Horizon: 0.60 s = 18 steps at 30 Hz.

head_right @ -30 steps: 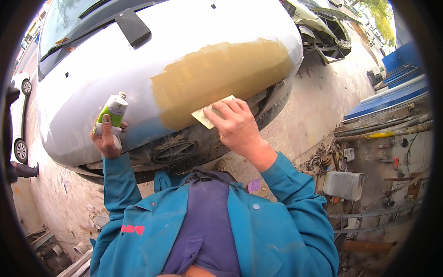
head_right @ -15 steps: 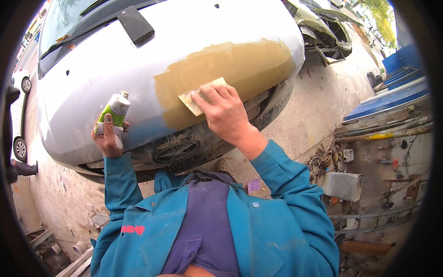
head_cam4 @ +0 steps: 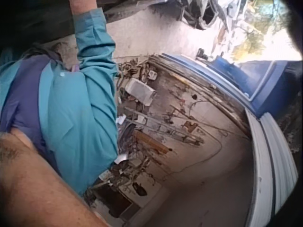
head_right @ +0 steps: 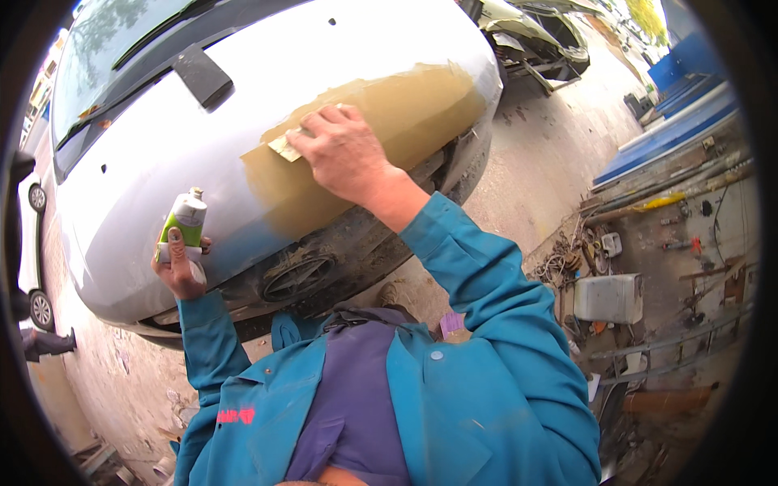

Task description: The person applies beige body filler to the front bumper of a silver car using a spreader. They repeatedly smooth and level the filler across the bumper surface, holding a tube of filler in the other hand. The person finishes by walking away from the car.

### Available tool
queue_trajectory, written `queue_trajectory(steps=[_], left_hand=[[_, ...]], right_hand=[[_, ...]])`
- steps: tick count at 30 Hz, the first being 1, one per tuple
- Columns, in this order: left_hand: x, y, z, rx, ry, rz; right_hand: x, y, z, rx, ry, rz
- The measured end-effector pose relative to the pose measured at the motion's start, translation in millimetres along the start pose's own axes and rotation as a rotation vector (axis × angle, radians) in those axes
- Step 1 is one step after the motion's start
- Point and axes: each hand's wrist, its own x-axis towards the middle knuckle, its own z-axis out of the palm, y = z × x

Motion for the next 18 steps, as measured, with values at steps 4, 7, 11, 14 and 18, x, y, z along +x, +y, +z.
queue_trajectory(steps=[4, 7, 11, 14, 18], left_hand=[[1.0, -2.5, -2.1, 0.015, 0.016, -0.011], [1.5, -3.6, -3.2, 0.02, 0.032, -0.01], [3.5, -4.3, -0.7, 0.018, 0.056, -0.016], [4.5, -0.8, 0.9, 0.053, 0.091, -0.019], [2.1, 5.3, 5.5, 0.049, 0.109, -0.053]], right_hand=[[-47.0, -16.3, -15.5, 0.083, -0.057, 0.03], [-95.0, -32.4, -41.4, 0.159, -0.16, 0.045], [-115.5, 0.1, -57.5, 0.095, -0.043, 0.088], [-93.7, 62.0, -56.7, -0.034, 0.016, 0.137], [-42.1, 121.9, -32.3, -0.009, 0.033, 0.087]])
